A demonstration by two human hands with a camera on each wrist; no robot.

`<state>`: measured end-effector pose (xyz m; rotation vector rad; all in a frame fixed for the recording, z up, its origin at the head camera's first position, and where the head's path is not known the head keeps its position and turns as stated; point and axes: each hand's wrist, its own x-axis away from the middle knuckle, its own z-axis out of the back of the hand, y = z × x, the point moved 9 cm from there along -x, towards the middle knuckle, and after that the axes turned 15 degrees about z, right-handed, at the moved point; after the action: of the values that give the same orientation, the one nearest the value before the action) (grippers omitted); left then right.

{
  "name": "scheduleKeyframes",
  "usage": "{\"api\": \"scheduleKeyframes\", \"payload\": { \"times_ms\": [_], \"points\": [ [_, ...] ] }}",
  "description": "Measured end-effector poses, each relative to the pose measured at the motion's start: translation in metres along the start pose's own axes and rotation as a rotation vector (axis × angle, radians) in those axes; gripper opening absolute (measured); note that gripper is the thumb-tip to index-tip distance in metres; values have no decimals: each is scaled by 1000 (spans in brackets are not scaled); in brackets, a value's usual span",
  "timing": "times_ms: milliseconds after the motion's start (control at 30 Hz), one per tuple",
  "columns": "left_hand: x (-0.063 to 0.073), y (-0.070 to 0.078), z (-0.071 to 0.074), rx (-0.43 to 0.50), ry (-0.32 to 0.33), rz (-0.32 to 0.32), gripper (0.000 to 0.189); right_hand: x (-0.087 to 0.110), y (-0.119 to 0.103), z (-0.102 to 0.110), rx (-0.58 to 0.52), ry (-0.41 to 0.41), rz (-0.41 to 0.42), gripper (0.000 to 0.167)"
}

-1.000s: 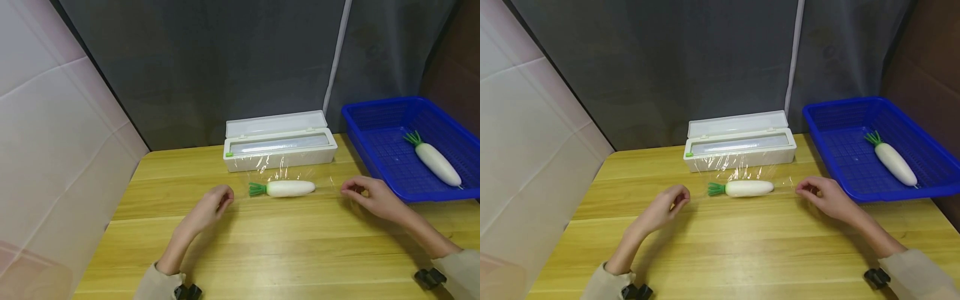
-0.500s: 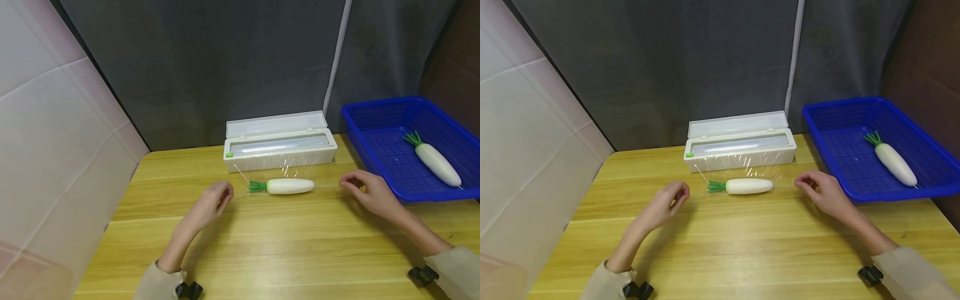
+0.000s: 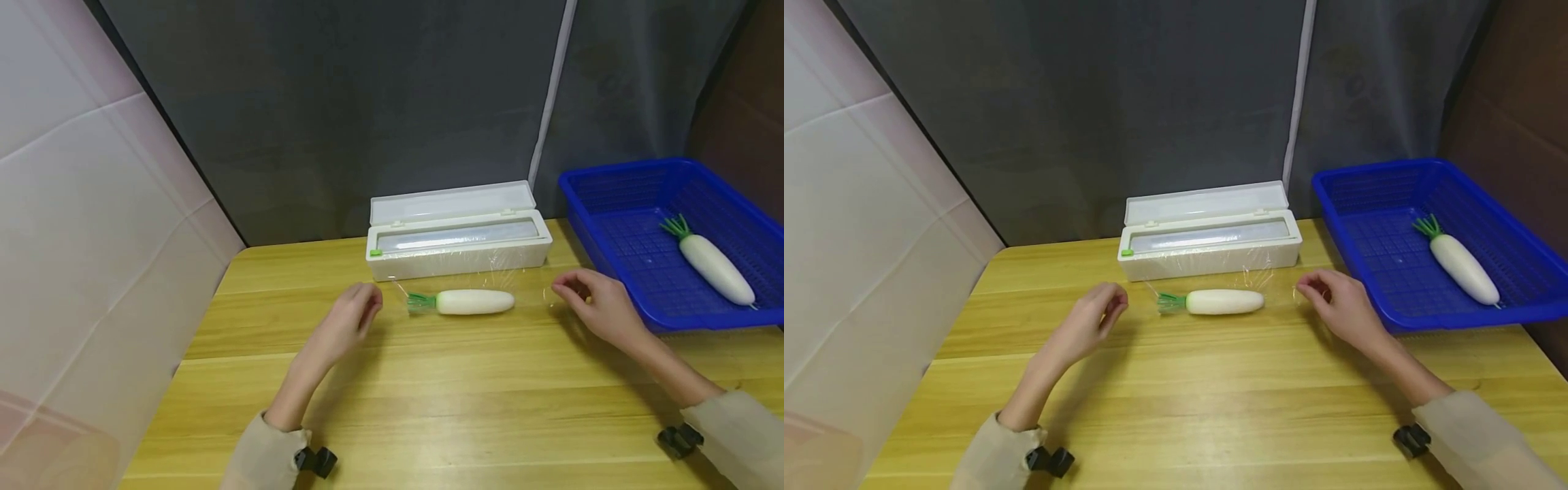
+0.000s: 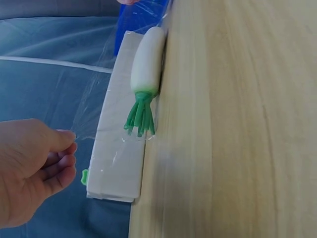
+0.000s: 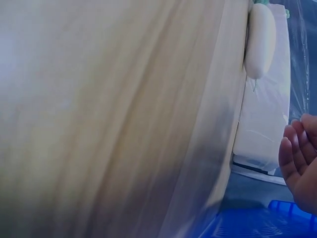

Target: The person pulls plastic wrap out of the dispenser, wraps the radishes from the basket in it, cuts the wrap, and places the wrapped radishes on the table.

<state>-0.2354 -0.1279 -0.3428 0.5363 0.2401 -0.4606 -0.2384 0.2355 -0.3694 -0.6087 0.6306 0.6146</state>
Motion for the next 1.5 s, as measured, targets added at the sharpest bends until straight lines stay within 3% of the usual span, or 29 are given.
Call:
{"api": "scheduleKeyframes", "payload": {
  "times_ms": [433, 767, 1133, 1500],
  "points": [
    [-21, -6, 2, 3, 78, 14, 11, -8, 8, -7, 33, 21, -53, 5],
    [-34, -16, -5, 8, 48, 83, 5, -15, 18, -17, 46, -3, -92, 4],
    [-45, -34, -19, -8, 16, 173, 4, -17, 27, -29, 21, -85, -155, 3],
    [-45, -44, -30, 4, 18, 156, 11, -16, 33, -39, 9, -178, -187, 4]
  ]
}}
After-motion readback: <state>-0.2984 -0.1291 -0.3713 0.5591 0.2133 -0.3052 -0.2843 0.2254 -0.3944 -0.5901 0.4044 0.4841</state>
